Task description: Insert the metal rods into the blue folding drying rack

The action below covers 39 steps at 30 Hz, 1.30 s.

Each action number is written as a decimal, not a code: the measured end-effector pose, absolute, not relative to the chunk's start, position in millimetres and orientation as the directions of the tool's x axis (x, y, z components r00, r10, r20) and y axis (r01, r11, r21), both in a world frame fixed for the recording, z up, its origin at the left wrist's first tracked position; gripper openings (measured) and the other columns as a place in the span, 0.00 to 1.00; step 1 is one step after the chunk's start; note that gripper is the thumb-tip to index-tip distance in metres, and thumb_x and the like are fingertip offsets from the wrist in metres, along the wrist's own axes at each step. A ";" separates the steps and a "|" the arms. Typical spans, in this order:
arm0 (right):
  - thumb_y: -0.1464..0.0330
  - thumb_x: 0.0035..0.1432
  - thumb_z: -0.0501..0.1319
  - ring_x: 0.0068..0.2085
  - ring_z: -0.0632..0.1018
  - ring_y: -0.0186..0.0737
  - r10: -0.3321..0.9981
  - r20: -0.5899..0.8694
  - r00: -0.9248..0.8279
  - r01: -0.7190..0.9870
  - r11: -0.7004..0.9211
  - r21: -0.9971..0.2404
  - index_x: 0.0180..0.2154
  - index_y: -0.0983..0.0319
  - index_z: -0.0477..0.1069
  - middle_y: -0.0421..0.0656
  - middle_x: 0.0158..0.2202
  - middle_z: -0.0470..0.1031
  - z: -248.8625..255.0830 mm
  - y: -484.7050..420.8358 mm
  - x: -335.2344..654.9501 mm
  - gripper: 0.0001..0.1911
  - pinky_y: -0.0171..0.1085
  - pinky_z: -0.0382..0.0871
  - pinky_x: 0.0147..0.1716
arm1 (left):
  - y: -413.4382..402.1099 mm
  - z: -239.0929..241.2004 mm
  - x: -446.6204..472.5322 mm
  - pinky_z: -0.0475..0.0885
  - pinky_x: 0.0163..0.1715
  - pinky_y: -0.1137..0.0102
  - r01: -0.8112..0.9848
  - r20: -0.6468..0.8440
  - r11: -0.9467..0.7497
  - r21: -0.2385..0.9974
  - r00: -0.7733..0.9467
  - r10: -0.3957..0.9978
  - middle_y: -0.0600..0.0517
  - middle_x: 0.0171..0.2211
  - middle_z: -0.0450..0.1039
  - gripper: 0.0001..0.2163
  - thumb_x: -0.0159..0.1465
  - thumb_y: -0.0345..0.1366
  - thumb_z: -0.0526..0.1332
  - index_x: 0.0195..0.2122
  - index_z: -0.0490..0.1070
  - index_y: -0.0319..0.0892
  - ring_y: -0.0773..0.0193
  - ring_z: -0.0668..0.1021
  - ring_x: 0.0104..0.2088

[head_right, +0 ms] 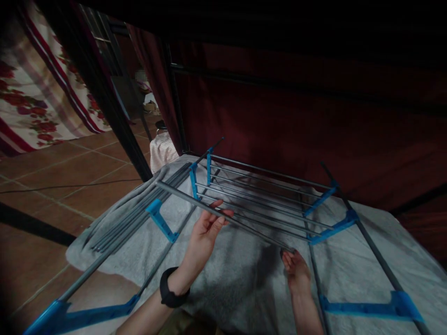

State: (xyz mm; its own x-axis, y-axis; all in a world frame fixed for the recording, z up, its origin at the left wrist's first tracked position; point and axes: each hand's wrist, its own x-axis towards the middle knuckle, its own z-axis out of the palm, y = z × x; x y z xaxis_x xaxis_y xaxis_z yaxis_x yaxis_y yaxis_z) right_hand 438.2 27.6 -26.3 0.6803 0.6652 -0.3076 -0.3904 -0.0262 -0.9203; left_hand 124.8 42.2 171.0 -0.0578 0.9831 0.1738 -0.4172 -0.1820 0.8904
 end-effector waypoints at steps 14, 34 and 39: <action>0.56 0.34 0.75 0.37 0.81 0.48 0.776 -0.571 0.268 -0.522 -0.381 -0.763 0.34 0.57 0.76 0.47 0.36 0.83 -16.4 2.1 327.2 0.23 0.47 0.77 0.42 | 57.3 135.2 138.4 0.76 0.50 0.62 -0.253 0.204 -0.195 0.948 0.010 0.979 0.43 0.47 0.81 0.17 0.66 0.42 0.65 0.54 0.73 0.42 0.57 0.82 0.45; 0.51 0.43 0.73 0.37 0.79 0.47 0.918 -0.385 0.094 -0.137 -0.371 -0.918 0.39 0.57 0.81 0.48 0.38 0.83 31.4 8.4 317.8 0.23 0.48 0.72 0.41 | 63.7 115.8 123.5 0.75 0.49 0.60 0.213 0.348 -0.366 0.906 0.119 0.930 0.46 0.39 0.78 0.16 0.70 0.37 0.54 0.55 0.73 0.40 0.55 0.80 0.44; 0.47 0.42 0.74 0.39 0.80 0.46 0.940 -0.250 0.231 -0.191 -0.208 -0.959 0.39 0.57 0.81 0.47 0.40 0.84 67.9 20.1 345.8 0.27 0.45 0.72 0.42 | 62.9 92.8 118.1 0.75 0.54 0.55 0.385 0.380 -0.431 0.816 0.206 0.902 0.40 0.49 0.79 0.16 0.71 0.34 0.53 0.55 0.75 0.40 0.51 0.80 0.50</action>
State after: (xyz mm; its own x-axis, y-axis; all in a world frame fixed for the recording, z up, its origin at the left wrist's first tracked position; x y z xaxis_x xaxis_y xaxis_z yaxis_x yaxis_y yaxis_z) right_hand 345.8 20.1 67.9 0.2312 0.9402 -0.2502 -0.1914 -0.2082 -0.9592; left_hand 118.1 62.9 92.8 0.2056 0.9019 0.3798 0.3849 -0.4313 0.8160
